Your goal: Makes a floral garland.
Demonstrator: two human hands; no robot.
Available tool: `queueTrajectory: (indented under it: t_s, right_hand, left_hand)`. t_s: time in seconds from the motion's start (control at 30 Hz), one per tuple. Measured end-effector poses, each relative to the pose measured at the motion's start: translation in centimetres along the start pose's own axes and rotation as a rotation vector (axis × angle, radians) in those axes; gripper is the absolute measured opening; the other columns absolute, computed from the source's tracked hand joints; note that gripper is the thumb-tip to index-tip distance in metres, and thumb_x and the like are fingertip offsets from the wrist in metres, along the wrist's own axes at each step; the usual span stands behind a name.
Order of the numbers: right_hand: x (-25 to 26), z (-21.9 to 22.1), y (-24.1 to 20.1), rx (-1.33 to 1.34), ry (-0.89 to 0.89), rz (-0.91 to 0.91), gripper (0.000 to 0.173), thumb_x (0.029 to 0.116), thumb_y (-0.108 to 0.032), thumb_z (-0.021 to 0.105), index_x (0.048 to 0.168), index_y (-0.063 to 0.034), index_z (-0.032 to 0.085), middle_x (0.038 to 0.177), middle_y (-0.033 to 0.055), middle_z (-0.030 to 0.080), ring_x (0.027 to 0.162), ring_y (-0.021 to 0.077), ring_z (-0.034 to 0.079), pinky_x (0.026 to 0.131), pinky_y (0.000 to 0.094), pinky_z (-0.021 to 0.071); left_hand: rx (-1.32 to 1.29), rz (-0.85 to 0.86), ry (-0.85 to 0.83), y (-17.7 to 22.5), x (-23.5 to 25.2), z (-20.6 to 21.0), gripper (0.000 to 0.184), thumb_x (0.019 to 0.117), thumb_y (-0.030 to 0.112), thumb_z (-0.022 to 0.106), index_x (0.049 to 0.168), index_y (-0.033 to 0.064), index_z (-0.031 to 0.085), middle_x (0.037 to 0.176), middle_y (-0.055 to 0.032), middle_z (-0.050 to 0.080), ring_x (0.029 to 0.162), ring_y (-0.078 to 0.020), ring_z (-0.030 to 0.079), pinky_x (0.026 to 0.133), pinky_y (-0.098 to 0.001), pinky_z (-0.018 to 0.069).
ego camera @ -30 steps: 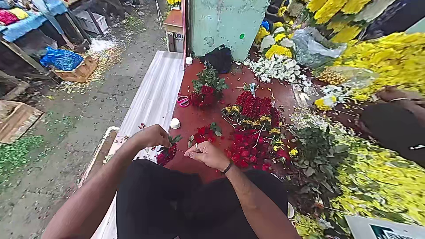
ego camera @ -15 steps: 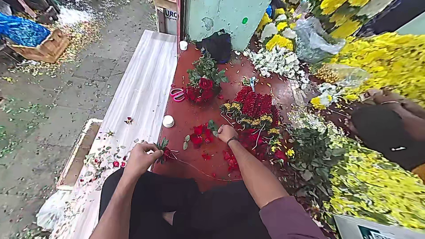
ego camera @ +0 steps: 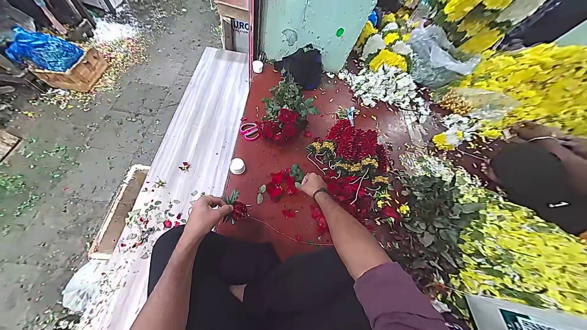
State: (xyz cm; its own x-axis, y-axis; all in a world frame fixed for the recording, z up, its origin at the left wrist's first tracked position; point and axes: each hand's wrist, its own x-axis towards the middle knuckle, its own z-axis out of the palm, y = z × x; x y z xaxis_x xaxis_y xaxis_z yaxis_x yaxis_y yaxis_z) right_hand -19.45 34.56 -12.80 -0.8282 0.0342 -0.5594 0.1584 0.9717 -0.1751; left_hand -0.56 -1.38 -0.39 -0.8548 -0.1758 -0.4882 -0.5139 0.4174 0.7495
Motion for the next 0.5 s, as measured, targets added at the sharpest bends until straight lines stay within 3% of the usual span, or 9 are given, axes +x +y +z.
queueTrajectory:
  t_s: [0.1,0.2,0.23,0.33,0.4,0.5]
  right_hand:
    - [-0.9,-1.2,0.1,-0.007,0.048,0.001,0.018,0.0792,-0.021,0.078,0.095,-0.0133,0.074,0.097,0.0156,0.073,0.097,0.0389,0.07,0.077,0.0648,0.0533]
    - [0.1,-1.0,0.1,0.003,0.109,-0.204,0.03,0.0776,-0.011,0.077,0.106,-0.02,0.078,0.115,0.0117,0.07,0.112,0.0375,0.063,0.088,0.0654,0.0526]
    - [0.4,-0.8,0.0,-0.008,0.101,-0.204,0.034,0.0782,-0.014,0.077,0.112,-0.0203,0.078,0.123,0.0122,0.067,0.118,0.0384,0.061,0.09,0.0663,0.0514]
    - [1.0,-1.1,0.2,-0.001,0.135,0.031,0.046,0.0802,-0.029,0.078,0.12,-0.007,0.072,0.138,0.023,0.058,0.128,0.046,0.053,0.094,0.071,0.0474]
    - [1.4,-1.2,0.8,0.036,0.228,0.063,0.044,0.0798,-0.025,0.078,0.12,-0.0087,0.072,0.135,0.0234,0.059,0.124,0.0462,0.056,0.09,0.0708,0.0485]
    - [2.8,-1.1,0.9,0.103,0.265,-0.08,0.022,0.0866,-0.018,0.071,0.107,-0.0171,0.077,0.114,0.0148,0.071,0.109,0.0395,0.066,0.083,0.0677,0.0531]
  left_hand:
    - [0.004,0.003,0.012,0.1,-0.2,-0.1,0.019,0.0856,0.033,0.078,0.084,0.0144,0.075,0.084,0.0004,0.068,0.075,-0.012,0.062,0.071,-0.0387,0.0524]
    - [0.017,0.001,0.003,0.1,-0.1,0.1,0.02,0.0858,0.034,0.077,0.084,0.0143,0.075,0.084,-0.0002,0.068,0.074,-0.0129,0.062,0.07,-0.0397,0.0521]
    - [0.02,0.0,-0.003,0.1,0.0,0.2,0.019,0.0856,0.034,0.077,0.084,0.0146,0.075,0.084,0.0001,0.068,0.074,-0.0124,0.062,0.069,-0.0392,0.0522]
    - [0.021,-0.005,-0.004,0.0,0.0,0.1,0.019,0.0853,0.033,0.077,0.083,0.0147,0.075,0.083,0.0003,0.068,0.073,-0.0117,0.062,0.069,-0.0384,0.0515]
    - [0.026,-0.004,-0.001,-0.2,0.0,-0.1,0.018,0.0851,0.033,0.077,0.083,0.0152,0.075,0.082,0.0014,0.068,0.074,-0.0108,0.062,0.069,-0.0373,0.0519]
    - [0.033,0.005,0.0,0.0,0.4,-0.2,0.019,0.0846,0.035,0.077,0.082,0.0162,0.075,0.082,0.0023,0.067,0.075,-0.0105,0.061,0.069,-0.0367,0.0515]
